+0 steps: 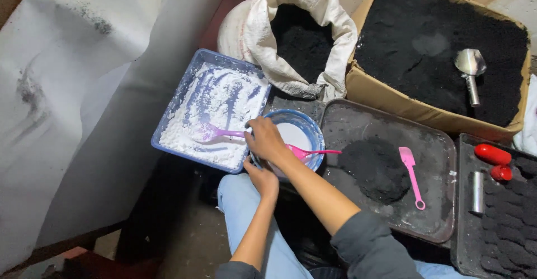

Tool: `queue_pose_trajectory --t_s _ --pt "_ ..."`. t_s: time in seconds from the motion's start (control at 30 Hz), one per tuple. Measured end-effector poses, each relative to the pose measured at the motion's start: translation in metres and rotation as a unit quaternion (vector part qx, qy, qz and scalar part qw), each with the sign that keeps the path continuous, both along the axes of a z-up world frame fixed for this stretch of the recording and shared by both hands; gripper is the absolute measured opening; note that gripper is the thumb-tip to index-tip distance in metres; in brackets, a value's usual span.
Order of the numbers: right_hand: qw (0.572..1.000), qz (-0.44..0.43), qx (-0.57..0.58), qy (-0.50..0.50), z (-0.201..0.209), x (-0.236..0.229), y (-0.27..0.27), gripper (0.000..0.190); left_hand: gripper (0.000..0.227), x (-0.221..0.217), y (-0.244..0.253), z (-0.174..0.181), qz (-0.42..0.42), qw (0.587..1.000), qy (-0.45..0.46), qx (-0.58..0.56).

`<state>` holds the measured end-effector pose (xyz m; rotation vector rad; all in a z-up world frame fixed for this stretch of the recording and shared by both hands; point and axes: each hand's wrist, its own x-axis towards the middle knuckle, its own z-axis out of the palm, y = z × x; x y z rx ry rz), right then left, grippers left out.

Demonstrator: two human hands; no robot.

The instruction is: Mixing white powder into a liquid solution using a scoop and spatula to prepare a binder.

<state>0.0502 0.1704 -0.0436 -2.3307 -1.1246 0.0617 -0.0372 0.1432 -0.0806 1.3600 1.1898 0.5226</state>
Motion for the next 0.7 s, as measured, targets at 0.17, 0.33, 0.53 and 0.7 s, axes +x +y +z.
queue_pose_trajectory --t_s 0.17,0.33,0.53,0.7 --pt "0.996 0.068 -0.047 -0.013 -0.017 -0.004 0.037 0.020 0.058 -0.023 0.010 0.063 -0.105 0.994 0.016 0.000" --pt "0.985 0.102 -0.137 -0.013 -0.047 0.001 0.069 0.028 0.066 -0.037 0.028 0.080 -0.189 0.981 0.032 -0.012" --pt "0.963 -0.012 -0.174 0.207 -0.038 0.019 0.085 0.027 0.053 -0.030 0.079 0.084 -0.216 0.974 0.054 0.035" --pt "0.955 -0.008 -0.148 0.258 0.039 0.042 0.070 0.031 0.022 -0.030 0.138 0.032 -0.109 0.957 0.029 0.266"
